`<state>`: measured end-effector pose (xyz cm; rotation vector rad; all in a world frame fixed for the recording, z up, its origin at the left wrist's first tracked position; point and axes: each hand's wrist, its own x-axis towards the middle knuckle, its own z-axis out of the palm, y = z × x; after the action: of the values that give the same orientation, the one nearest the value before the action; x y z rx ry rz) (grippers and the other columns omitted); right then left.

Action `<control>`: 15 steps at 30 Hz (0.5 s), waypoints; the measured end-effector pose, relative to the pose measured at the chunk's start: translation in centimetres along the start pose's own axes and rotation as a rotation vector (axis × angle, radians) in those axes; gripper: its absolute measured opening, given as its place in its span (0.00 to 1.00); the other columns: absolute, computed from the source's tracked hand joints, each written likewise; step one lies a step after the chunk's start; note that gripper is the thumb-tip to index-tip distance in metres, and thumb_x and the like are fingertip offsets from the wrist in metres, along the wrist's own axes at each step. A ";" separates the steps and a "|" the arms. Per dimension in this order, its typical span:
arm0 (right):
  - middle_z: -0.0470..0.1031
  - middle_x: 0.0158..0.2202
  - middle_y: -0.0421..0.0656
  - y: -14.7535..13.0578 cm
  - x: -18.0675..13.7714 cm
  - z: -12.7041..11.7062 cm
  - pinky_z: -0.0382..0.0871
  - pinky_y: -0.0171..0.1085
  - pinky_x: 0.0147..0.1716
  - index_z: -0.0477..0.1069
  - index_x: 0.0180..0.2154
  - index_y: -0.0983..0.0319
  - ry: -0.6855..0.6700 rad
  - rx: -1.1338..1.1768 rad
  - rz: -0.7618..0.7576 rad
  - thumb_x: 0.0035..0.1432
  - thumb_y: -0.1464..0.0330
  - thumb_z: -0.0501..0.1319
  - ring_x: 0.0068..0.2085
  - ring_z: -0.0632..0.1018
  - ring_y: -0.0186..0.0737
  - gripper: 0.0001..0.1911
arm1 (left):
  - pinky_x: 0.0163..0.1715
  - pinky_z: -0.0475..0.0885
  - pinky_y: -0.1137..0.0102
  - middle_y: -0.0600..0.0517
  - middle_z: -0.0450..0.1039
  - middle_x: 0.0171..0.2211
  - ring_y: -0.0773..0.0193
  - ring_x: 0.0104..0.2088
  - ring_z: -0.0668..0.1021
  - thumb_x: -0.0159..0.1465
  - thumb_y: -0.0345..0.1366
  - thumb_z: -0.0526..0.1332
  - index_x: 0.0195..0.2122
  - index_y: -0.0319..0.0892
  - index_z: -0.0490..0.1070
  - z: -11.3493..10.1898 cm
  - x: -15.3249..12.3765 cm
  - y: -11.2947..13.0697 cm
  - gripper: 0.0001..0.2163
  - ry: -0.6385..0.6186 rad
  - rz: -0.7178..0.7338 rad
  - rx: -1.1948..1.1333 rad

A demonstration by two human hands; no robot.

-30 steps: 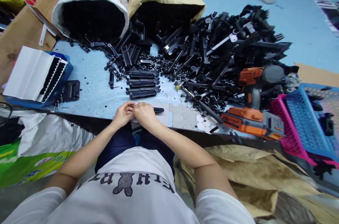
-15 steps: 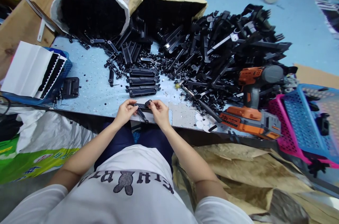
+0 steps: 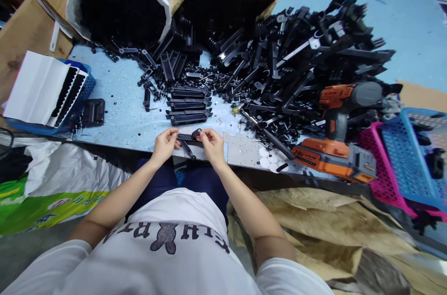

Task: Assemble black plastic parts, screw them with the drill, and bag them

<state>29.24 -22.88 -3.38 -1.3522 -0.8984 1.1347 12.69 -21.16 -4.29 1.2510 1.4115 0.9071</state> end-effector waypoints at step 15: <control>0.74 0.27 0.40 0.2 0.2 -0.2 0.76 0.37 0.34 0.71 0.29 0.63 -0.029 0.016 0.020 0.46 0.55 0.65 0.29 0.78 0.35 0.18 | 0.34 0.64 0.65 0.47 0.72 0.34 0.60 0.37 0.70 0.66 0.33 0.51 0.37 0.38 0.72 2.1 0.1 3.2 0.10 0.033 0.859 0.874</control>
<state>29.48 -22.72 -3.65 -1.3377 -0.8971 1.1772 15.50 -20.66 -1.75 2.6338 1.3216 0.8516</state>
